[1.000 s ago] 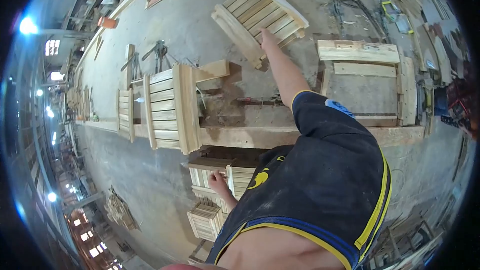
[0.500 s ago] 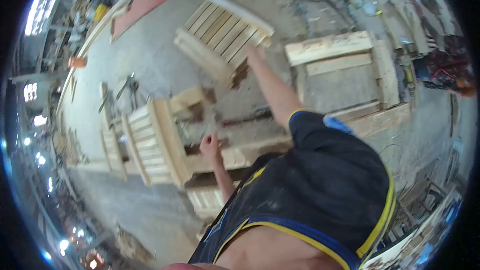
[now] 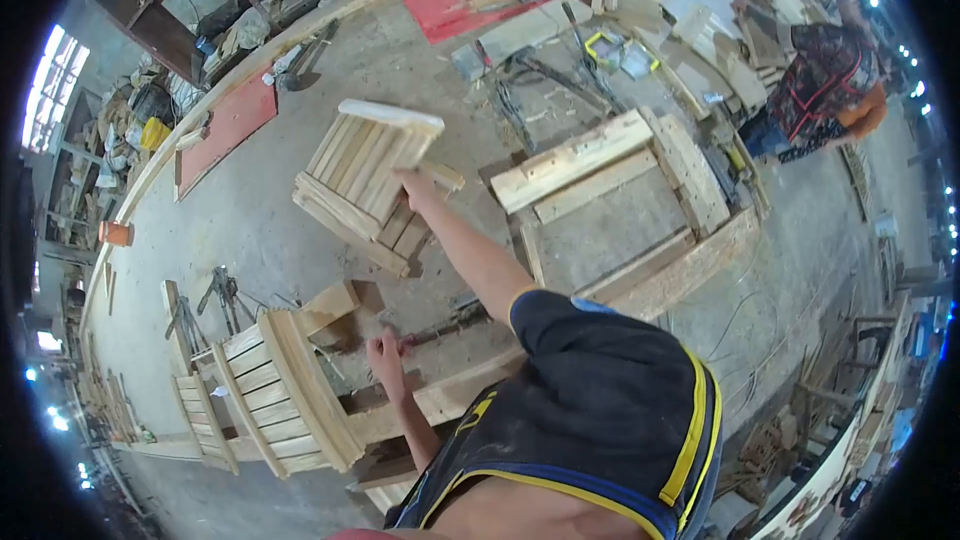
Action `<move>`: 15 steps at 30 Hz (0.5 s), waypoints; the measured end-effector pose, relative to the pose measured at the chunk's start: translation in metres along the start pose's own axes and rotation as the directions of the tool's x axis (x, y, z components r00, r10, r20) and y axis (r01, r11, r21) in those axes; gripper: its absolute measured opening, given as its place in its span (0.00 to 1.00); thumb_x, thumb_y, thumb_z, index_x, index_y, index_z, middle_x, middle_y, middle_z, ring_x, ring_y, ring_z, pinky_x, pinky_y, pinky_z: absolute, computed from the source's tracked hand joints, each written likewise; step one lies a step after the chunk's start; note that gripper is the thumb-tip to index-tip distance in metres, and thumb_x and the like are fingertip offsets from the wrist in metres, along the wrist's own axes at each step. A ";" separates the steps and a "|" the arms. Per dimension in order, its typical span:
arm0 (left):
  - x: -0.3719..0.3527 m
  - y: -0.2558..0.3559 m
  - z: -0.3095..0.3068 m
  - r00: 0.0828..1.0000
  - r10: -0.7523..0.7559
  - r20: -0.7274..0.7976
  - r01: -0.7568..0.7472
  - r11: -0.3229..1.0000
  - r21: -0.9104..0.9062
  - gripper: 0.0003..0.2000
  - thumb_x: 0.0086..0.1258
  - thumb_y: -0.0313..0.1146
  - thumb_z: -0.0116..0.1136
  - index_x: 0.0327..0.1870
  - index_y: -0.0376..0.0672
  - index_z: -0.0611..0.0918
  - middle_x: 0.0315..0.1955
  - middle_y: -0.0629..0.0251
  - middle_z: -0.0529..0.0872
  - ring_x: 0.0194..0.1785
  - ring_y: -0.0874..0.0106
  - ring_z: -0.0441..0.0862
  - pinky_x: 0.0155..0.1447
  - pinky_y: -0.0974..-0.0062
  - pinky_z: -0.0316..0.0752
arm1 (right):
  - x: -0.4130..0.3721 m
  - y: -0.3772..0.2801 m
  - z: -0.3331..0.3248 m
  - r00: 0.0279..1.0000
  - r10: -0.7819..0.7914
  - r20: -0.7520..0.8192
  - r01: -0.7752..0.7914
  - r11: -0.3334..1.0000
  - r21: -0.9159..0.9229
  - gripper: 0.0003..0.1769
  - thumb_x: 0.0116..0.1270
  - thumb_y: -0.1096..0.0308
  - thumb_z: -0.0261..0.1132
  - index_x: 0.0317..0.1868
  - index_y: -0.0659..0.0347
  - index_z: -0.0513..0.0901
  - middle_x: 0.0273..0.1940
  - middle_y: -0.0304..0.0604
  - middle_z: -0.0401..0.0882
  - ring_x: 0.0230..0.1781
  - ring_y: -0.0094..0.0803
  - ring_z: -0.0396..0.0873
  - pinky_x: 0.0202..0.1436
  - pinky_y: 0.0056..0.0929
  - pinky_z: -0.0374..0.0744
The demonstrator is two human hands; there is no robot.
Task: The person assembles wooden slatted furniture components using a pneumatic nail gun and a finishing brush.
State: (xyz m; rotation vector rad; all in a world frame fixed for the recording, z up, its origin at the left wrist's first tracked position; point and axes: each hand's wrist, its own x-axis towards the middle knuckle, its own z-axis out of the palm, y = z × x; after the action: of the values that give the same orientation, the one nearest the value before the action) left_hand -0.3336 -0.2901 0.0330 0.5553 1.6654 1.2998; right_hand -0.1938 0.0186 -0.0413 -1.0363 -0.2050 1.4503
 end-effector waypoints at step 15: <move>0.011 0.085 0.109 0.745 0.655 0.130 -0.535 0.469 0.703 0.24 0.72 0.50 0.50 0.42 0.31 0.79 0.35 0.50 0.79 0.40 0.62 0.75 0.46 0.63 0.69 | -0.171 -0.301 -0.188 0.973 0.067 0.222 0.008 0.947 -0.320 0.15 0.52 0.76 0.62 0.43 0.65 0.78 0.33 0.37 0.78 0.29 0.22 0.76 0.33 0.23 0.77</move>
State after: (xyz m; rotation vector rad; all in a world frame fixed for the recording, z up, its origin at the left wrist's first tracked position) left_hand -0.2600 -0.1970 0.1053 1.6893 2.2136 1.1201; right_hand 0.1151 -0.1529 0.1322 -1.1304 -0.6119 1.5985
